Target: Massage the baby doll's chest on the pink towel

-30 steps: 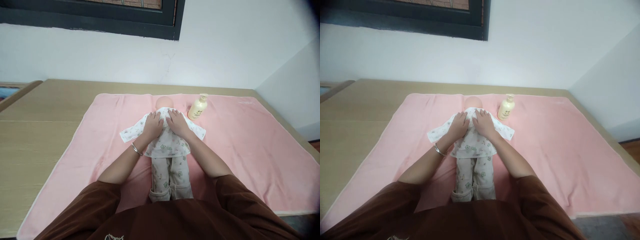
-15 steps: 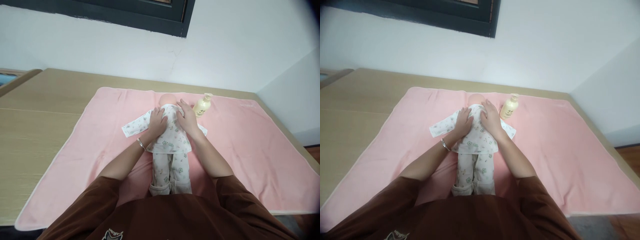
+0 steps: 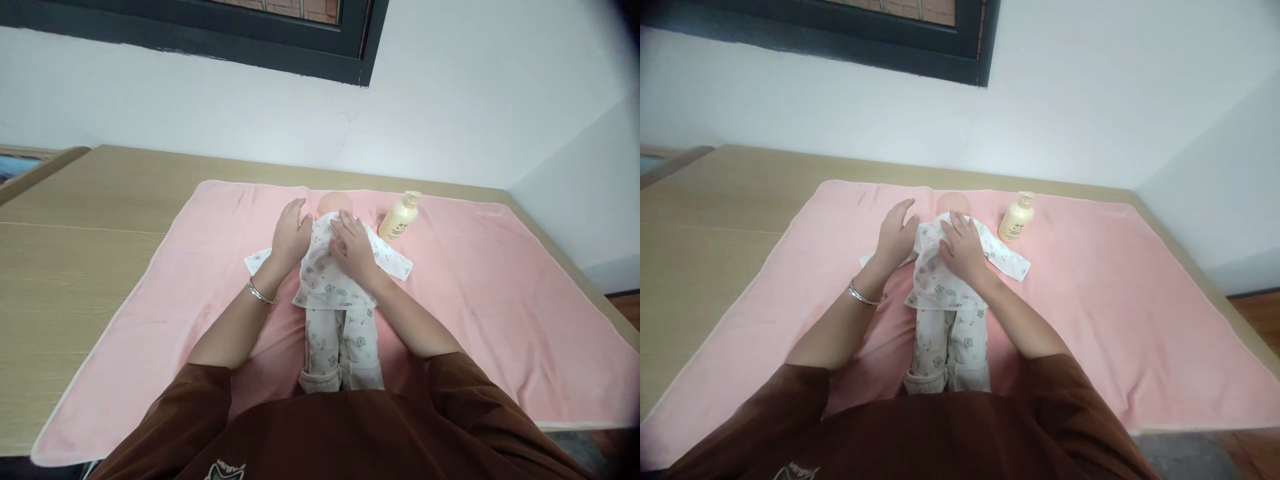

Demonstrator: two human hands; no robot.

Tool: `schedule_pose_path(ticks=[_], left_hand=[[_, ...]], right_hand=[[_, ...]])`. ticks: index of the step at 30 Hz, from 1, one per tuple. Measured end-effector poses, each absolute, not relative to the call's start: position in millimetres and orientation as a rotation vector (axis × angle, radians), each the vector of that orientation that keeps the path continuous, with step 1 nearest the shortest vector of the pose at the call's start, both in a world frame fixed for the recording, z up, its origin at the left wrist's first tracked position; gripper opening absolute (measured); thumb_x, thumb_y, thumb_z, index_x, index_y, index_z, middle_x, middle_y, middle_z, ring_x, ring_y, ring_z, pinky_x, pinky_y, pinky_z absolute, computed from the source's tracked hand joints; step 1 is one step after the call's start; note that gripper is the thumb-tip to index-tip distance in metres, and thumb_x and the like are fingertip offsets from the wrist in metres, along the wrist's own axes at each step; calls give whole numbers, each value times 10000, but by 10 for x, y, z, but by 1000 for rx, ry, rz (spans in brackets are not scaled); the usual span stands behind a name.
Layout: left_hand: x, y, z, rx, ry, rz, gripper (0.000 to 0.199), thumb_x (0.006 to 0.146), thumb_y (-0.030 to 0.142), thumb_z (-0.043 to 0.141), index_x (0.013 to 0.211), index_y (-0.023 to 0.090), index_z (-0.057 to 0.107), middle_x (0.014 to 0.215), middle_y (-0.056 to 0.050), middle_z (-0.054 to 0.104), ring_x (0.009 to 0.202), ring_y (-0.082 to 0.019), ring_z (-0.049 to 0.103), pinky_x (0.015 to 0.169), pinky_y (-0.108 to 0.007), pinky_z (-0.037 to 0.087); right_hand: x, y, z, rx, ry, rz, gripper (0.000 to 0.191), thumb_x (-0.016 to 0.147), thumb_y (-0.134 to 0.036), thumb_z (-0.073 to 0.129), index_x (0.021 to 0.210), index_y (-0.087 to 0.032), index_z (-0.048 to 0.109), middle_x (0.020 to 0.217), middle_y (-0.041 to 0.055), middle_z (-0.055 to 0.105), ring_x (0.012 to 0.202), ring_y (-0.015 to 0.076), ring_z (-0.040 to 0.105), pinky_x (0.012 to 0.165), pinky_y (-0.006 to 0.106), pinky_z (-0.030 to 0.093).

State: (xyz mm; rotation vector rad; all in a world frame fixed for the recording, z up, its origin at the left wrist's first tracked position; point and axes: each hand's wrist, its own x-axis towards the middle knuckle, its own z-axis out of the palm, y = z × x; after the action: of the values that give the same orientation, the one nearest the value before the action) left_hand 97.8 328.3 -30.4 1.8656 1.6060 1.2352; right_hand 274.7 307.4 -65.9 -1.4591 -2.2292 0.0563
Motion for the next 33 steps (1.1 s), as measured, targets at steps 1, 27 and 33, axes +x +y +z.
schedule_pose_path(ticks=[1, 27, 33], left_hand=[[981, 3266, -280, 1851, 1606, 1255, 492, 951, 249, 461, 1414, 151, 592, 1536, -134, 580, 1478, -263, 497, 1288, -466, 365], [1264, 3261, -692, 1964, 1649, 1076, 466, 932, 271, 431, 1328, 156, 648, 1412, -145, 668, 1392, -313, 566, 1240, -528, 404], [1512, 3229, -881, 2237, 1648, 816, 587, 982, 331, 409, 1487, 43, 493, 1634, -244, 420, 1582, -415, 291, 1289, -641, 223]], right_hand=[[2755, 3085, -671, -1463, -2252, 82, 491, 1010, -263, 477, 1480, -142, 551, 1668, 156, 383, 1601, 321, 243, 1297, 614, 185], [2863, 3142, -539, -1477, -2184, 150, 459, 973, -177, 443, 1372, -86, 650, 1558, 195, 531, 1455, 326, 501, 1234, 521, 379], [3540, 3216, -62, -1420, -1678, 137, 459, 949, -232, 449, 1340, -154, 677, 1506, 106, 606, 1440, 265, 535, 1244, 475, 406]])
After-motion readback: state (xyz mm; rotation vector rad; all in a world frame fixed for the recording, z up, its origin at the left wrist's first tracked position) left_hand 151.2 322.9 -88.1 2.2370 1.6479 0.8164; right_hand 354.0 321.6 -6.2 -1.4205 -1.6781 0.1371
